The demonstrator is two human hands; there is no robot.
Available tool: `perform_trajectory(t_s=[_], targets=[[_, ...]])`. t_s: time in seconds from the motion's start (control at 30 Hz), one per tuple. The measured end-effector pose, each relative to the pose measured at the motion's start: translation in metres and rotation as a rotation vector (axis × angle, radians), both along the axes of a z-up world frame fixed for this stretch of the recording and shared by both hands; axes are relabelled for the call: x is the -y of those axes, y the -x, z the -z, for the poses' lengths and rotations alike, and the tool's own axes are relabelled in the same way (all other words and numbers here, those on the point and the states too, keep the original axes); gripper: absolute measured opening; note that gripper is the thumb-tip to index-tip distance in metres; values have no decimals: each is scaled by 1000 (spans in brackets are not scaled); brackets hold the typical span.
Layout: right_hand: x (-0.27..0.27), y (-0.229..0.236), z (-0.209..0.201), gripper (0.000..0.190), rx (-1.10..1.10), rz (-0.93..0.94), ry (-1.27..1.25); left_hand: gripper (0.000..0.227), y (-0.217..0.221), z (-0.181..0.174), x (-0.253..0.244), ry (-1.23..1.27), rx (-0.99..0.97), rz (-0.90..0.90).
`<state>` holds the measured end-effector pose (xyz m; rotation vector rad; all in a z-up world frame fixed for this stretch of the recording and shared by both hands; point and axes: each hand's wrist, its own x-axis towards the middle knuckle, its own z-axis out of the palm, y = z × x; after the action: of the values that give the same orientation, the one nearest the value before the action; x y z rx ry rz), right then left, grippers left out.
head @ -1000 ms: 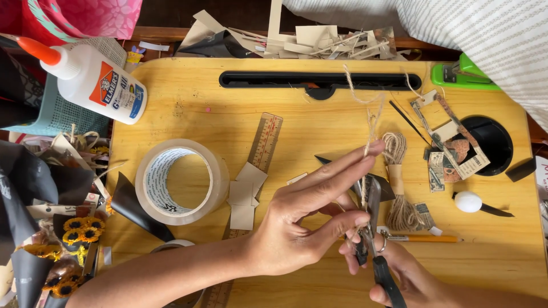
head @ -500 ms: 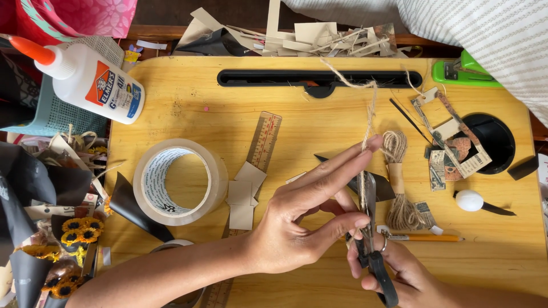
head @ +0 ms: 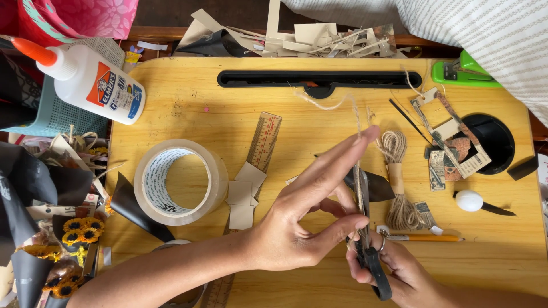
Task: Assembling decorative paper cones by gluing sunflowers, punching holes in tags, and threading twine.
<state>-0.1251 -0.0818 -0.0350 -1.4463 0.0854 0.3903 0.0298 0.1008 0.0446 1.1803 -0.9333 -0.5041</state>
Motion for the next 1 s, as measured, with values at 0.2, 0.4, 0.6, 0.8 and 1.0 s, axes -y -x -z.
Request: perform_trajectory(t_s=[0.2, 0.4, 0.6, 0.8, 1.0], targets=[[0, -4, -7, 29, 88, -17, -23, 71, -2, -2, -1, -46, 44, 19], [2, -4, -7, 46, 187, -46, -18, 70, 4, -4, -1, -30, 20, 33], [-2, -6, -8, 36, 290, -45, -8, 69, 8, -5, 0, 20, -29, 70], [-1, 7, 12, 27, 214, 3, -50, 70, 10, -3, 0, 44, -49, 67], [-2, 6, 11, 21, 188, 21, -34, 70, 10, -1, 1, 51, -55, 62]])
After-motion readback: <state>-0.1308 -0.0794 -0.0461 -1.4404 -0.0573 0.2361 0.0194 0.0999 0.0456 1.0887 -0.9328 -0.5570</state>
